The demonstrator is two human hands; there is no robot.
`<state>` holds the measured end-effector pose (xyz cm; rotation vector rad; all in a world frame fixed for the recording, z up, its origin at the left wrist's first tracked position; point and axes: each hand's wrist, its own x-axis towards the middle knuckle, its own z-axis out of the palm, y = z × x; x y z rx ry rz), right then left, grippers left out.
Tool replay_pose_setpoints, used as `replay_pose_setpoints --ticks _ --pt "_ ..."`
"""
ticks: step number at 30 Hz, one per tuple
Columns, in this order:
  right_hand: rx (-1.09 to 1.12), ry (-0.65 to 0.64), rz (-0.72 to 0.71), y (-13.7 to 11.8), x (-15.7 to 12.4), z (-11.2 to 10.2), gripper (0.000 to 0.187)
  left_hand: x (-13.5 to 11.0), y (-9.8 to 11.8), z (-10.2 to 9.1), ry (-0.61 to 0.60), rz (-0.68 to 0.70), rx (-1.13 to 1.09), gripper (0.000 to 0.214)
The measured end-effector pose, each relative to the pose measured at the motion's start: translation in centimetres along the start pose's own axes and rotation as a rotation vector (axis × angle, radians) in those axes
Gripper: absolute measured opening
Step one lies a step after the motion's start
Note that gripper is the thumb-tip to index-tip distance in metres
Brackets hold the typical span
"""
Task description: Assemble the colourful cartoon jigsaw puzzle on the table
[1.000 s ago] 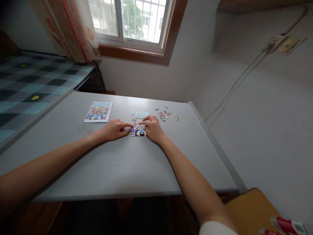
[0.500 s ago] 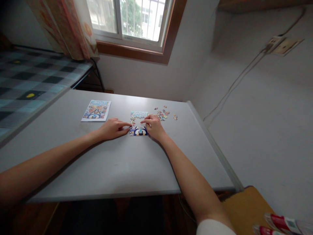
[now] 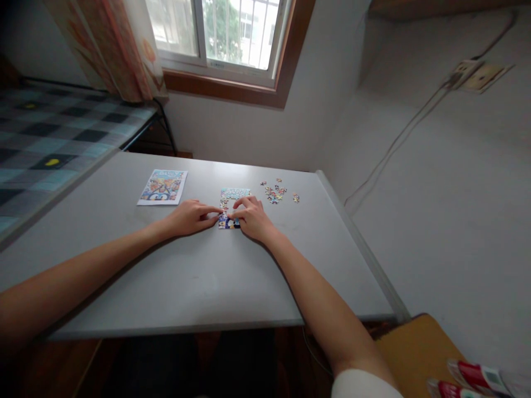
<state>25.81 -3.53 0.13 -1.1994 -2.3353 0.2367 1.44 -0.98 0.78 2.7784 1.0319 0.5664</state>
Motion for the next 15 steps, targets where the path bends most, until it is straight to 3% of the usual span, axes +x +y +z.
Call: replay_pose_setpoints --ticks 4,8,12,15 --pt "-0.008 0.030 0.012 -0.2 0.0 0.2 0.038 -0.1 -0.1 0.1 0.005 0.000 -0.008 0.032" --pt "0.056 0.151 0.022 0.3 0.1 -0.1 0.045 -0.1 -0.2 0.1 0.010 0.008 -0.012 0.032" --pt "0.092 0.306 0.110 1.7 0.2 -0.6 0.047 -0.1 -0.1 0.0 0.001 0.002 -0.018 0.032" --pt "0.091 0.348 0.200 2.6 0.2 -0.8 0.043 -0.1 0.0 -0.2 -0.006 -0.006 -0.016 0.032"
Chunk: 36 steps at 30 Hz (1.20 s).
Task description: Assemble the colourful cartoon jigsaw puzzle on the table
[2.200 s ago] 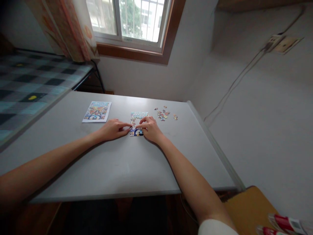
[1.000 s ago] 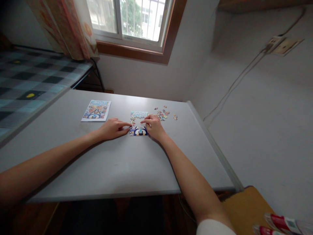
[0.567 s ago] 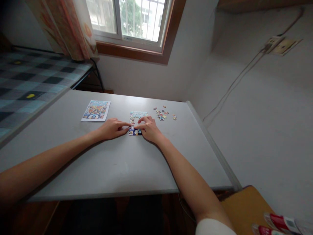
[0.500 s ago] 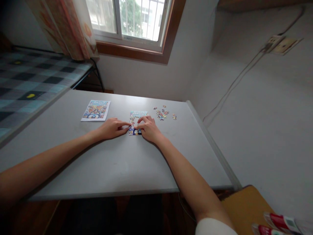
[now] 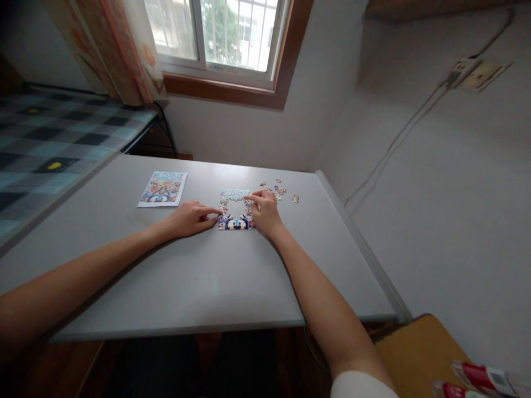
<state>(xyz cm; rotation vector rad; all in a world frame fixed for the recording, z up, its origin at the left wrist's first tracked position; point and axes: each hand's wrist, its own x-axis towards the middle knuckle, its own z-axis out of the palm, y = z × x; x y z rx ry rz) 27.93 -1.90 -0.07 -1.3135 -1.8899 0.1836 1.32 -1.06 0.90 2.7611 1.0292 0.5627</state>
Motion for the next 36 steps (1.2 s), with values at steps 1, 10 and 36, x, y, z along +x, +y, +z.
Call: replay_pose_setpoints --ticks 1,10,36 --pt "-0.005 0.003 0.028 0.16 0.00 -0.01 0.042 0.01 -0.01 0.00 -0.002 0.000 0.001 0.033" --pt "-0.036 -0.050 0.119 0.24 -0.10 0.20 0.036 0.05 -0.24 0.22 0.007 0.012 0.001 0.033" --pt "-0.065 -0.037 0.217 0.05 -0.10 0.16 0.027 -0.11 -0.05 -0.26 0.032 0.026 -0.059 0.035"
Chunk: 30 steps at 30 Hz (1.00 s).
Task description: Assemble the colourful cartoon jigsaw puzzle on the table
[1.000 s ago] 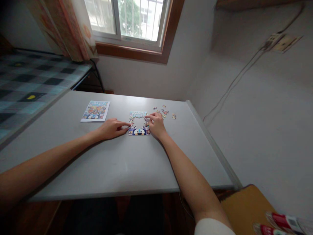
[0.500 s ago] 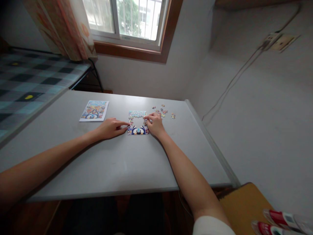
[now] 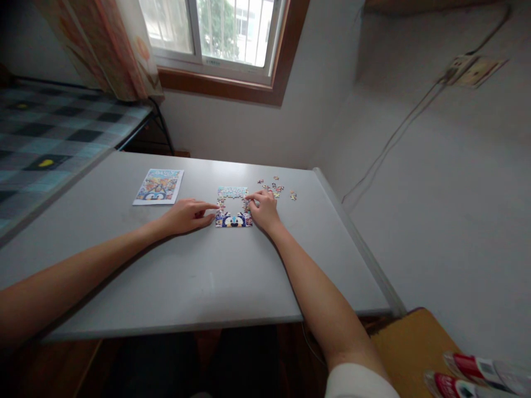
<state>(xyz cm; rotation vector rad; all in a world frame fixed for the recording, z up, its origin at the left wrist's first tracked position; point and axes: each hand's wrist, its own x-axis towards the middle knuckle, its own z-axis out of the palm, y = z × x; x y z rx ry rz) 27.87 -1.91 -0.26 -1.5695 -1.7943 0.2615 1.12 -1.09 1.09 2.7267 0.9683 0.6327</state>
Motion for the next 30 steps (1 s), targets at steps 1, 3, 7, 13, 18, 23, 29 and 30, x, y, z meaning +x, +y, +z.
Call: replay_pose_setpoints --ticks 1,3,7,13,18,23,29,30 --pt "-0.002 0.003 0.004 0.0 0.0 0.0 0.027 0.0 0.0 0.0 0.011 0.035 0.010 0.035" --pt "-0.002 0.005 0.010 0.0 0.0 -0.1 0.027 0.0 0.1 -0.1 0.025 0.121 0.046 0.036" --pt "-0.004 -0.001 0.024 -0.1 -0.1 -0.1 0.027 0.1 0.2 -0.1 -0.031 0.266 0.125 0.039" --pt "0.014 0.067 0.032 -0.3 0.1 -0.5 0.028 0.2 0.1 0.0 -0.090 0.297 0.163 0.041" --pt "-0.037 0.281 0.095 1.9 1.6 -4.2 0.032 0.1 0.1 0.0 -0.100 0.251 0.130 0.040" --pt "-0.086 0.453 0.248 5.9 2.6 -7.1 0.039 0.0 0.0 0.1 -0.062 0.224 0.069 0.039" --pt "-0.162 0.376 0.349 7.1 2.2 -6.7 0.031 0.0 0.0 0.1 -0.031 0.222 0.054 0.036" --pt "-0.170 0.332 0.348 6.8 2.2 -6.5 0.029 0.0 0.0 0.2 -0.031 0.223 0.054 0.036"
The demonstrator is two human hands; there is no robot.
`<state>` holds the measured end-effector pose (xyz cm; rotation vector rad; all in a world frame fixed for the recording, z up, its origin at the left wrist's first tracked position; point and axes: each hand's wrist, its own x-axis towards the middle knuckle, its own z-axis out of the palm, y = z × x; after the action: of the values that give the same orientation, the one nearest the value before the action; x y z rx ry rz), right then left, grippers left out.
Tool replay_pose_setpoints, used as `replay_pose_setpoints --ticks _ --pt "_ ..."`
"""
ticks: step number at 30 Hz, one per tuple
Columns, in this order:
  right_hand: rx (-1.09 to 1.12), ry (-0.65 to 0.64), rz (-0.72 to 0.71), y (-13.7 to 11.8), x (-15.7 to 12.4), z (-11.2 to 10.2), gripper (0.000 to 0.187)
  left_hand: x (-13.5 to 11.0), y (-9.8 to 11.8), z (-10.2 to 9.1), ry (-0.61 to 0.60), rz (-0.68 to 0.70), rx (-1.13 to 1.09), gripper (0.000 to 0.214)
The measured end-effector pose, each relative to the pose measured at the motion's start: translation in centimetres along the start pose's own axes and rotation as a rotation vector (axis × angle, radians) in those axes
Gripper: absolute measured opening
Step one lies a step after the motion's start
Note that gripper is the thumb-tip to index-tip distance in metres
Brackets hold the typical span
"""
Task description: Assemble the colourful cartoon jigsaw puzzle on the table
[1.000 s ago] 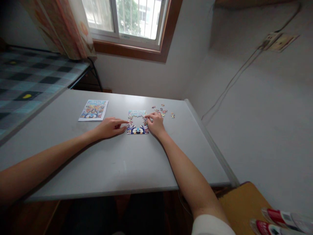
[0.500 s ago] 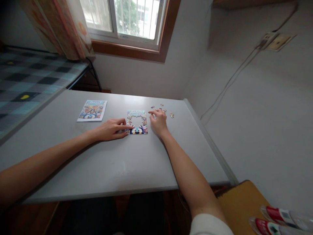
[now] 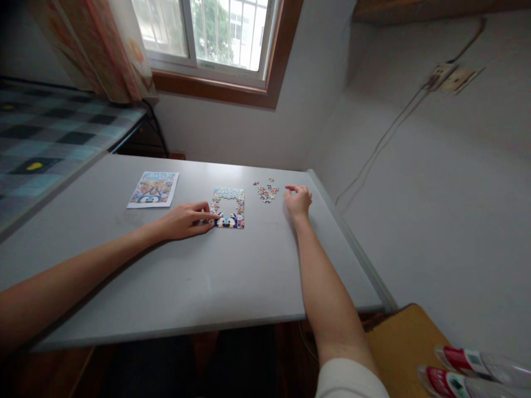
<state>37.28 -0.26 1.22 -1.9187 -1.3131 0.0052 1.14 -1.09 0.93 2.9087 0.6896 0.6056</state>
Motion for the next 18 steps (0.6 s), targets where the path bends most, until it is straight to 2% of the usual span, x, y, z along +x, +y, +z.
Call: replay_pose_setpoints --ticks 4,8,13,18 --pt "-0.046 -0.164 -0.035 -1.3 -0.8 0.2 0.021 0.0 0.0 0.1 -0.005 -0.005 0.004 0.036" --pt "-0.111 -0.271 -0.016 -2.0 -1.5 0.6 0.030 0.0 0.0 0.0 -0.010 -0.014 -0.016 0.036" --pt "-0.190 -0.302 -0.019 -2.1 -2.2 1.0 0.032 0.1 0.1 0.0 -0.010 -0.030 -0.049 0.036" --pt "-0.178 -0.308 -0.017 -1.9 -2.1 1.2 0.029 0.0 -0.1 0.2 -0.005 -0.039 -0.078 0.035"
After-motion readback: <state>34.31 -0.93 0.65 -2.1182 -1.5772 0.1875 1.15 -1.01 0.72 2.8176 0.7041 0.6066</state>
